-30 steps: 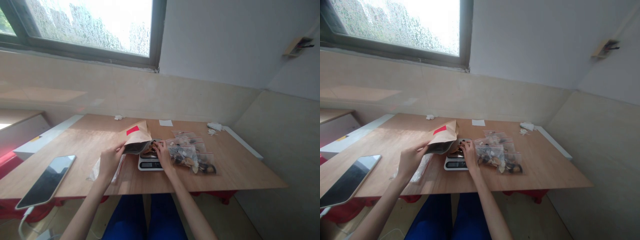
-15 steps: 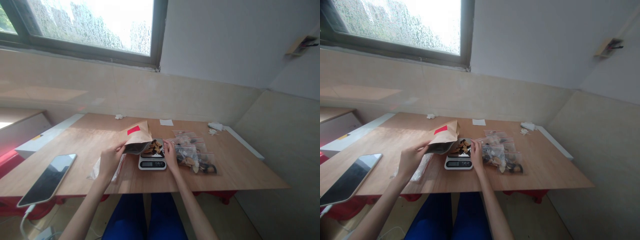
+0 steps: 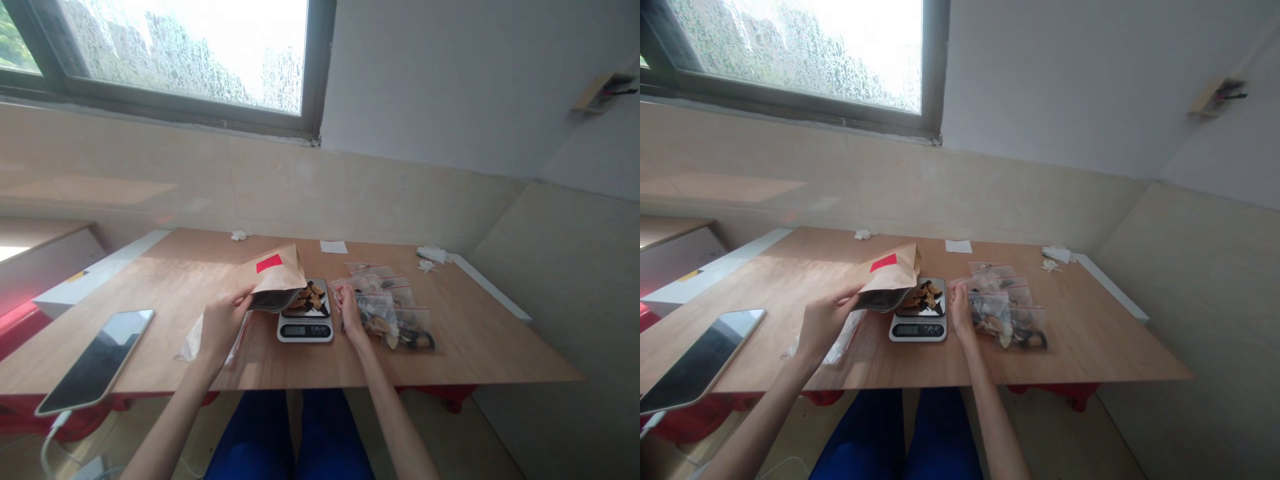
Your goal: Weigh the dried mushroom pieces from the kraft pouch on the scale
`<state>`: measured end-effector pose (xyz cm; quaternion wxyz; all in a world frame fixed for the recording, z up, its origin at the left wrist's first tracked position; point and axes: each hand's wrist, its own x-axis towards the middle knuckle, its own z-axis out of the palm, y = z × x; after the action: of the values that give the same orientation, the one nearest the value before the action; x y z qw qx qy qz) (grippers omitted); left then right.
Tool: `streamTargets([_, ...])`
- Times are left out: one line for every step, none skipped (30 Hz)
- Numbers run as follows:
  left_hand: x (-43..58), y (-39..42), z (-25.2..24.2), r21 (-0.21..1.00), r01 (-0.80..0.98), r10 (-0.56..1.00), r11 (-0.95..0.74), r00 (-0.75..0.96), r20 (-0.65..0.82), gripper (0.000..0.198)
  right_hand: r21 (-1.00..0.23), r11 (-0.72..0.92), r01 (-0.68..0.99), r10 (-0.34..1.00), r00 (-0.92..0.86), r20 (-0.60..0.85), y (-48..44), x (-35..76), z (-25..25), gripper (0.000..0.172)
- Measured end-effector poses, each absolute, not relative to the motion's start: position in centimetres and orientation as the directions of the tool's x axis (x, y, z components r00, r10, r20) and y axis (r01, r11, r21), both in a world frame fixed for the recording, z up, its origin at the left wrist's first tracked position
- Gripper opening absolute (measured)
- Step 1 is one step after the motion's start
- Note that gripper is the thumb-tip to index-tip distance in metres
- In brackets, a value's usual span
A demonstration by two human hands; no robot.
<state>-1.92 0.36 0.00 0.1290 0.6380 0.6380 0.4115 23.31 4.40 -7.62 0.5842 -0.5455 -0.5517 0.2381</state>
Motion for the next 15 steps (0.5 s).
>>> streamTargets([-1.9, 0.4, 0.0, 0.689, 0.709, 0.919, -0.151, -0.155, 0.362, 0.031, -0.912, 0.285, 0.294, 0.89, 0.272, 0.366, 4.6, 23.1, -7.6, 0.034])
streamTargets([-1.9, 0.4, 0.0, 0.687, 0.71, 0.918, -0.151, -0.158, 0.364, 0.031, -0.925, 0.276, 0.261, 0.899, 0.27, 0.344, 4.8, 22.9, -7.6, 0.033])
streamTargets([-2.0, 0.4, 0.1, 0.687, 0.711, 0.915, -0.151, -0.162, 0.369, 0.03, -0.936, 0.265, 0.231, 0.908, 0.268, 0.323, 5.0, 22.6, -7.6, 0.031])
streamTargets([-2.0, 0.5, 0.1, 0.686, 0.711, 0.912, -0.152, -0.166, 0.374, 0.03, -0.943, 0.258, 0.211, 0.914, 0.263, 0.309, 5.1, 22.4, -7.5, 0.03])
streamTargets([-2.1, 0.6, 0.2, 0.686, 0.711, 0.911, -0.154, -0.167, 0.378, 0.029, -0.947, 0.252, 0.198, 0.919, 0.257, 0.298, 5.3, 22.2, -7.4, 0.029])
streamTargets([-2.1, 0.7, 0.2, 0.686, 0.711, 0.91, -0.155, -0.168, 0.38, 0.029, -0.95, 0.247, 0.191, 0.923, 0.252, 0.29, 5.4, 22.1, -7.3, 0.026])
streamTargets([-2.2, 0.8, 0.3, 0.685, 0.711, 0.909, -0.157, -0.167, 0.381, 0.03, -0.951, 0.244, 0.19, 0.925, 0.249, 0.287, 5.4, 22.0, -7.3, 0.024])
streamTargets([-2.3, 0.9, 0.4, 0.686, 0.71, 0.908, -0.157, -0.169, 0.383, 0.03, -0.95, 0.244, 0.195, 0.924, 0.25, 0.289, 5.5, 22.0, -7.2, 0.021])
streamTargets([-2.5, 0.9, 0.5, 0.688, 0.708, 0.907, -0.159, -0.171, 0.385, 0.031, -0.947, 0.247, 0.204, 0.921, 0.254, 0.295, 5.5, 22.1, -7.2, 0.02])
streamTargets([-2.6, 1.0, 0.6, 0.691, 0.705, 0.906, -0.159, -0.174, 0.386, 0.032, -0.944, 0.25, 0.214, 0.917, 0.26, 0.302, 5.5, 22.3, -7.3, 0.022])
streamTargets([-2.7, 1.0, 0.7, 0.695, 0.701, 0.905, -0.158, -0.179, 0.387, 0.033, -0.941, 0.251, 0.225, 0.913, 0.269, 0.308, 5.5, 22.5, -7.3, 0.026])
streamTargets([-2.8, 1.1, 0.8, 0.699, 0.697, 0.904, -0.157, -0.184, 0.386, 0.033, -0.939, 0.25, 0.236, 0.909, 0.278, 0.312, 5.5, 22.8, -7.5, 0.03])
streamTargets([-2.9, 1.1, 0.8, 0.702, 0.695, 0.904, -0.155, -0.186, 0.384, 0.034, -0.938, 0.244, 0.247, 0.905, 0.289, 0.312, 5.5, 23.1, -7.6, 0.032])
streamTargets([-2.9, 1.1, 0.8, 0.705, 0.693, 0.904, -0.153, -0.189, 0.383, 0.033, -0.937, 0.235, 0.258, 0.903, 0.299, 0.309, 5.4, 23.4, -7.8, 0.034])
streamTargets([-2.8, 1.1, 0.9, 0.706, 0.691, 0.905, -0.155, -0.188, 0.383, 0.033, -0.937, 0.225, 0.268, 0.902, 0.307, 0.305, 5.4, 23.7, -8.0, 0.034])
